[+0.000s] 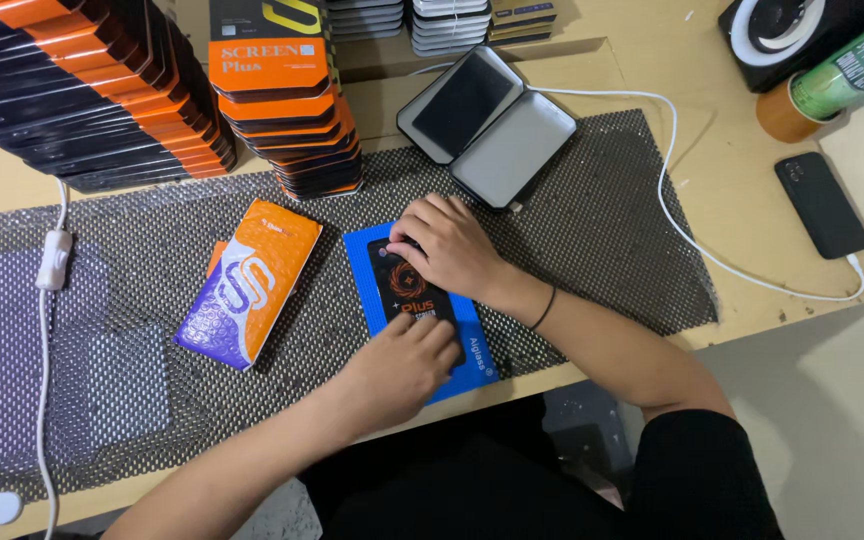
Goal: The person removes phone replacement screens from protective envelopes, wipes the screen surfaces with a cloth, uses a squeegee card to smooth the protective film, and places the screens back into their packaging.
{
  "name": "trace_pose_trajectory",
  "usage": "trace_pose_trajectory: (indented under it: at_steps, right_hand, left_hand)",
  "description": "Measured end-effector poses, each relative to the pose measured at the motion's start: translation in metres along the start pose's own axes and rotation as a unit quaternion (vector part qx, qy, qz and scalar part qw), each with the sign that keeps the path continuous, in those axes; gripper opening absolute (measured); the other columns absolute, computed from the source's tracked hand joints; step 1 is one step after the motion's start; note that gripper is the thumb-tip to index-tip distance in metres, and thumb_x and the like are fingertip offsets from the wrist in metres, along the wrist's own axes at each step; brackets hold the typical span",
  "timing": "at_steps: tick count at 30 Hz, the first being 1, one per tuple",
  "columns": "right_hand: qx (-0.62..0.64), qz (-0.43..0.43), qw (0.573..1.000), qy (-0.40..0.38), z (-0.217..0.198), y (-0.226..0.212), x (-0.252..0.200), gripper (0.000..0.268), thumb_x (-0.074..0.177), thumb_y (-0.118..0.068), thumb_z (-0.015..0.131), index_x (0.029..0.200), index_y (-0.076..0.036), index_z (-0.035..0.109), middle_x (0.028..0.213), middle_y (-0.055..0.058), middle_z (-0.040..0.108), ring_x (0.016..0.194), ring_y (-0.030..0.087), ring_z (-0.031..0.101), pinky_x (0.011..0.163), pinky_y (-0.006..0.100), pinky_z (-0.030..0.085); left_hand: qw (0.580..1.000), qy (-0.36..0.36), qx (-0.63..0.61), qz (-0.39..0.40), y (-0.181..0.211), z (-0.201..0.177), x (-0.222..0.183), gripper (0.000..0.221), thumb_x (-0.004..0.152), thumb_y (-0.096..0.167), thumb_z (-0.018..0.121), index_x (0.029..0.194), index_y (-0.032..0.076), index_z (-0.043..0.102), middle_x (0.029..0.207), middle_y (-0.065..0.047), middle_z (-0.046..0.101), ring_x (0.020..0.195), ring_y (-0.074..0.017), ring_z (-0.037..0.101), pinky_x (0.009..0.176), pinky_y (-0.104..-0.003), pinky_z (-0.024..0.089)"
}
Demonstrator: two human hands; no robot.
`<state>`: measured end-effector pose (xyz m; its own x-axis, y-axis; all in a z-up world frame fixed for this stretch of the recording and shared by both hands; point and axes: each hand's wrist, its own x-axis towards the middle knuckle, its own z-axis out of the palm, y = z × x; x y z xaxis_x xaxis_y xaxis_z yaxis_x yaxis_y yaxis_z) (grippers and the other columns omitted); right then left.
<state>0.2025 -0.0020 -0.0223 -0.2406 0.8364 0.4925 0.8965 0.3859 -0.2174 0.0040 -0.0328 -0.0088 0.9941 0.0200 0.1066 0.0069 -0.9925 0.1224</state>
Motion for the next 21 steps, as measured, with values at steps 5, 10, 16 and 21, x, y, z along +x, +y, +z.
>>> trace_pose_trajectory:
  at_steps: [5,10,16,21]
  right_hand:
    - [-0.062,-0.054,0.997,0.005,-0.011,-0.009,0.003,0.014,0.098,-0.023,0.074,0.095,-0.012,0.065,0.095,0.003,0.062,0.088,0.022,0.055,0.074,0.035,0.042]
    - [-0.141,-0.148,0.978,0.046,-0.021,-0.017,0.008,0.013,0.1,-0.016,0.072,0.089,-0.009,0.069,0.089,0.005,0.063,0.083,0.022,0.056,0.07,0.035,0.041]
    - [-0.232,-0.235,0.941,0.077,-0.026,-0.027,0.009,0.023,0.104,-0.009,0.062,0.081,-0.011,0.062,0.081,0.004,0.061,0.076,0.019,0.055,0.071,0.032,0.045]
    - [-0.198,-0.265,0.943,0.038,-0.035,-0.036,0.002,0.011,0.102,-0.009,0.063,0.11,-0.013,0.07,0.084,0.003,0.065,0.077,0.019,0.059,0.07,0.031,0.046]
  left_hand:
    - [0.98,-0.04,0.183,-0.066,0.059,0.017,-0.004,0.089,0.093,0.077,0.052,0.121,-0.006,0.066,0.118,-0.022,0.061,0.106,-0.0362,0.059,0.081,-0.043,0.052]
    - [0.96,0.024,0.249,-0.125,0.075,0.058,-0.017,0.092,0.096,0.065,0.049,0.145,-0.013,0.047,0.129,-0.022,0.058,0.12,-0.0367,0.056,0.099,-0.048,0.051]
    - [0.963,0.185,0.184,-0.074,0.064,0.059,-0.027,0.055,0.11,0.038,0.052,0.135,-0.01,0.058,0.119,-0.023,0.063,0.108,-0.0356,0.063,0.089,-0.044,0.056]
    - [0.952,0.199,0.227,-0.053,0.069,0.046,-0.026,0.046,0.112,0.031,0.046,0.128,-0.009,0.064,0.115,-0.023,0.066,0.103,-0.0353,0.065,0.085,-0.042,0.056]
